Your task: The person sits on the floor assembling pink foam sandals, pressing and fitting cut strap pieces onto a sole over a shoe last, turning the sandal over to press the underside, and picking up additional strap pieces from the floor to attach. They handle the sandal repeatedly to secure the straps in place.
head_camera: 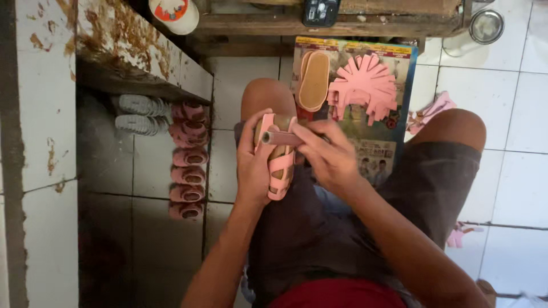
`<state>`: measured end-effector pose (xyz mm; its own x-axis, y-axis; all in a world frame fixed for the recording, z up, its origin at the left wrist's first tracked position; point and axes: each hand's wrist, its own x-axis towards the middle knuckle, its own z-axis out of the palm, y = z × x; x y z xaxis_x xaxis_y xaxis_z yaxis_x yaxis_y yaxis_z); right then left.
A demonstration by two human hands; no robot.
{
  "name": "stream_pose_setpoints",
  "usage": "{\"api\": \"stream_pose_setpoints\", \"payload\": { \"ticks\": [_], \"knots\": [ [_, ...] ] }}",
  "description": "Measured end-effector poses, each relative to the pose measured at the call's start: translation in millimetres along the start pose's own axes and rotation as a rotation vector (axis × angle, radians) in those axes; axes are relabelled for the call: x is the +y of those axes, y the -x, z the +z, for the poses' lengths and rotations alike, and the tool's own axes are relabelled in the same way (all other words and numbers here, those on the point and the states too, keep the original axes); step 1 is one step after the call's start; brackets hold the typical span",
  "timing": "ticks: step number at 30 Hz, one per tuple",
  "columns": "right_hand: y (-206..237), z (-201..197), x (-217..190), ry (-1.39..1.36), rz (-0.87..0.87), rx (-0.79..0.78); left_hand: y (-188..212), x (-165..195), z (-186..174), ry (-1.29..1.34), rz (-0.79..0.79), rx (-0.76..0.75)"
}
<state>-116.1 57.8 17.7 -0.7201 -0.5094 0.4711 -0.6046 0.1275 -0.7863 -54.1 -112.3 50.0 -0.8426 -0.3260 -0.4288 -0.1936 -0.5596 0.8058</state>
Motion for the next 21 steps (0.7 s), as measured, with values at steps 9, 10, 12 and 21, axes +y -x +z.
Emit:
{"api": "stream_pose_setpoints", "payload": {
  "ticks": [9, 10, 12, 21],
  "knots": [
    [51, -36, 30, -0.234, 0.438, -0.009, 0, 16, 2, -0.006, -0.006, -0.240],
    [58, -37, 34, -0.376, 0.557, 0.013, 2, 17, 4, -0.082, 0.004, -0.297],
    [69, -37, 44, -0.602, 0.877, -0.087, 3, 21, 4, -0.482, -0.426, -0.343],
    [109, -38, 36, -0.244, 0.821, -0.030, 38, 15, 11, 0.486, -0.006, -0.237]
  ]
}}
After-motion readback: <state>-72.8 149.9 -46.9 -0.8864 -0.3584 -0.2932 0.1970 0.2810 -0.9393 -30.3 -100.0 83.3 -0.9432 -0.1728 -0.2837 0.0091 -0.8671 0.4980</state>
